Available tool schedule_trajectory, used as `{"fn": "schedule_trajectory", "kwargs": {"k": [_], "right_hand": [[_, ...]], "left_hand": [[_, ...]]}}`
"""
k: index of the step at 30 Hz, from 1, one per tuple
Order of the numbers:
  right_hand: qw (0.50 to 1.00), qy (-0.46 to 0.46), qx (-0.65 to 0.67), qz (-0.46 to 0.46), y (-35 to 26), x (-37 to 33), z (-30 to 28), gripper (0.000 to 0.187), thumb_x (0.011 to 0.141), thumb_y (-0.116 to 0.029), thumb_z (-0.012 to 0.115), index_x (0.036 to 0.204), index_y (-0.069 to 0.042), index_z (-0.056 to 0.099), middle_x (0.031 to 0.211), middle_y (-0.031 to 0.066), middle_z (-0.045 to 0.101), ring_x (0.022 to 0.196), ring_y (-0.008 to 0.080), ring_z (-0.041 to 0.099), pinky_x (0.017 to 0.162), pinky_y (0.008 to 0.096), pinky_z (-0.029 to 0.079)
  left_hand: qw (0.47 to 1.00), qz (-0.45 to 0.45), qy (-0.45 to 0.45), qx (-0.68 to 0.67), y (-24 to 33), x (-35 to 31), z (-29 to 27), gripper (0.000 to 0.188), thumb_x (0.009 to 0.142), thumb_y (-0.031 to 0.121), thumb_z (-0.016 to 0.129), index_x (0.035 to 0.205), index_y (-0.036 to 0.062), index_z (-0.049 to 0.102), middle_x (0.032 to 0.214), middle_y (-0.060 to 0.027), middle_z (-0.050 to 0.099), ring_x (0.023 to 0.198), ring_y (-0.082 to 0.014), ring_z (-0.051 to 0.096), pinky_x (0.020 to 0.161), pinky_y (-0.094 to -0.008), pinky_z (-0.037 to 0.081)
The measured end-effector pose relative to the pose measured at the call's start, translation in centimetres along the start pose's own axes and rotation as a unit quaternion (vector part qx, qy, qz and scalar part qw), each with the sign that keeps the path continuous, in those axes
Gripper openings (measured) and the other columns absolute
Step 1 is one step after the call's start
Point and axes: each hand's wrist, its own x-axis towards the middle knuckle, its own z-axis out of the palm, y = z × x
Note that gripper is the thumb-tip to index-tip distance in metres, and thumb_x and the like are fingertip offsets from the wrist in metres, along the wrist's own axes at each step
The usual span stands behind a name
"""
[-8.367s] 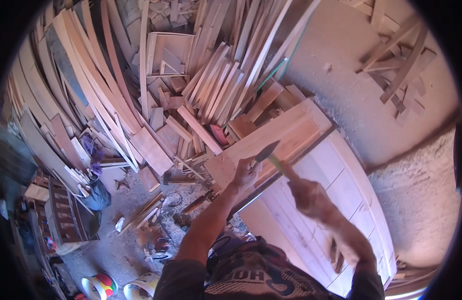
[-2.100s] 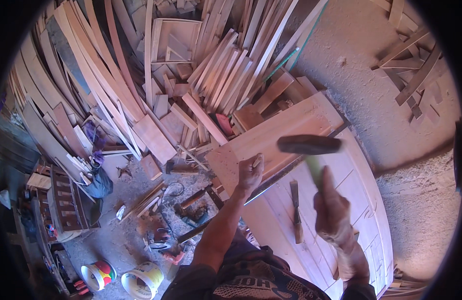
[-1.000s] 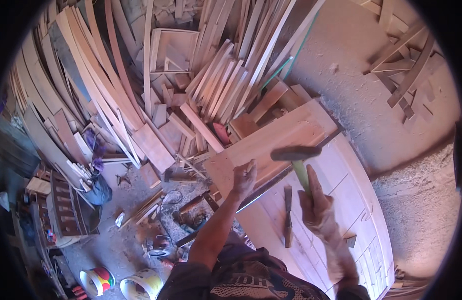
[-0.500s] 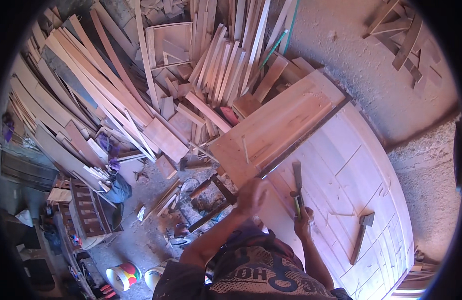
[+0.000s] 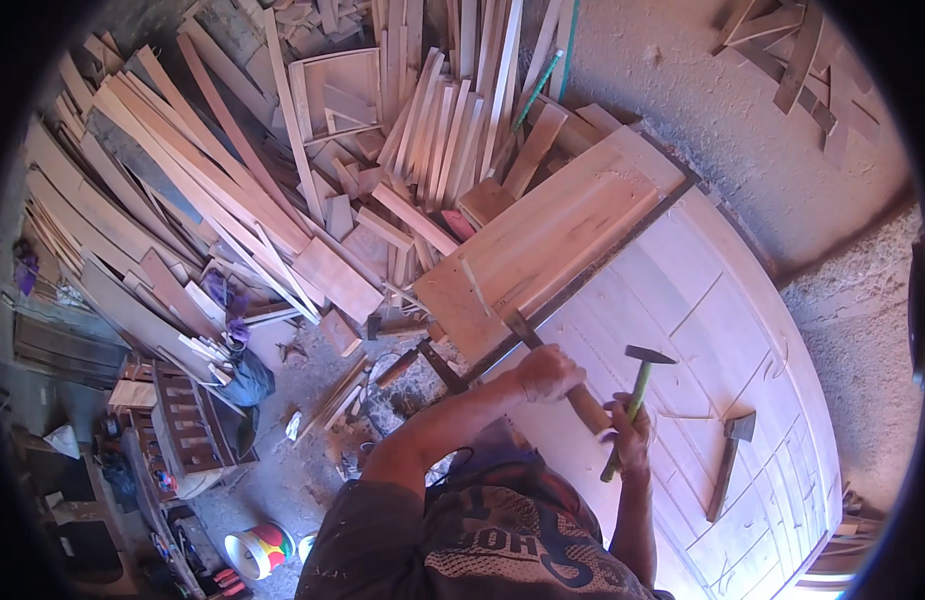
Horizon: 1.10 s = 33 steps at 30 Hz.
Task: The person uses a power drill on a wooden door, then uses a chisel and hammer to shape and fit a wooden component into the door structure.
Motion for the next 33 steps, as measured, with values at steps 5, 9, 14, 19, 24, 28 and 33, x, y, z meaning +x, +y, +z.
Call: {"fn": "schedule_trajectory", "kwargs": {"k": [5,9,14,19,24,28,33], "right_hand": [[0.993,0.073,-0.017,0.092,-0.1,-1.6,-2.0,0.037,0.100,-0.022,0.056,0.127,0.003,0.053,0.066,-0.0021,0.049,0.038,0.0038,0.040,0.032,0.0224,0.033],[0.991,0.086,-0.027,0.096,0.8,-2.8,-3.0,0.044,0.103,-0.029,0.053,0.132,0.003,0.049,0.058,-0.0048,0.042,0.037,0.0042,0.037,0.031,0.0227,0.033],[0.985,0.147,0.046,0.082,1.2,-3.2,-2.2,0.047,0.105,-0.032,0.048,0.146,-0.010,0.040,0.057,-0.0043,0.040,0.036,0.0048,0.036,0.030,0.0226,0.033],[0.977,0.201,0.072,0.002,-1.0,-3.4,-0.5,0.053,0.106,-0.028,0.044,0.155,-0.015,0.028,0.058,-0.0034,0.039,0.037,0.0049,0.034,0.030,0.0223,0.030],[0.951,0.284,0.101,-0.062,0.0,-2.2,2.0,0.053,0.105,-0.023,0.046,0.156,-0.019,0.029,0.059,-0.0045,0.039,0.038,0.0058,0.031,0.031,0.0239,0.029],[0.992,0.124,0.008,-0.003,0.7,-1.7,1.0,0.054,0.106,-0.025,0.046,0.156,-0.022,0.028,0.051,-0.0074,0.032,0.036,0.0040,0.033,0.030,0.0227,0.029],[0.984,0.176,0.026,-0.016,-1.6,-1.2,-1.3,0.054,0.107,-0.024,0.043,0.157,-0.018,0.025,0.051,-0.0059,0.034,0.034,0.0040,0.032,0.026,0.0234,0.028]], "left_hand": [[0.993,-0.111,-0.002,-0.030,-3.5,0.1,0.8,0.026,0.064,0.028,0.077,0.079,0.0135,0.061,0.073,-0.0067,0.066,0.073,-0.0282,0.069,0.071,-0.0423,0.052],[0.988,-0.148,0.023,-0.031,-4.9,0.3,1.8,0.026,0.066,0.027,0.077,0.081,0.0139,0.061,0.074,-0.0066,0.066,0.074,-0.0287,0.069,0.069,-0.0420,0.052],[0.983,-0.177,0.038,-0.025,-4.6,0.8,2.0,0.023,0.068,0.026,0.075,0.082,0.0146,0.061,0.074,-0.0062,0.066,0.074,-0.0280,0.069,0.066,-0.0425,0.052],[0.981,-0.190,0.046,-0.017,-5.0,1.2,2.8,0.023,0.069,0.026,0.075,0.082,0.0148,0.060,0.072,-0.0063,0.066,0.070,-0.0289,0.068,0.065,-0.0426,0.051],[0.983,-0.175,0.059,-0.015,-5.4,1.4,4.0,0.021,0.070,0.025,0.074,0.082,0.0147,0.059,0.072,-0.0067,0.065,0.069,-0.0294,0.068,0.064,-0.0430,0.051],[0.981,-0.184,0.049,-0.024,-4.9,1.1,3.4,0.022,0.071,0.023,0.075,0.078,0.0139,0.057,0.070,-0.0056,0.063,0.071,-0.0280,0.067,0.066,-0.0407,0.050],[0.973,-0.122,0.168,-0.097,-1.0,-1.3,1.0,0.017,0.082,0.020,0.075,0.080,0.0126,0.060,0.077,-0.0054,0.064,0.077,-0.0266,0.066,0.068,-0.0393,0.051]]}}
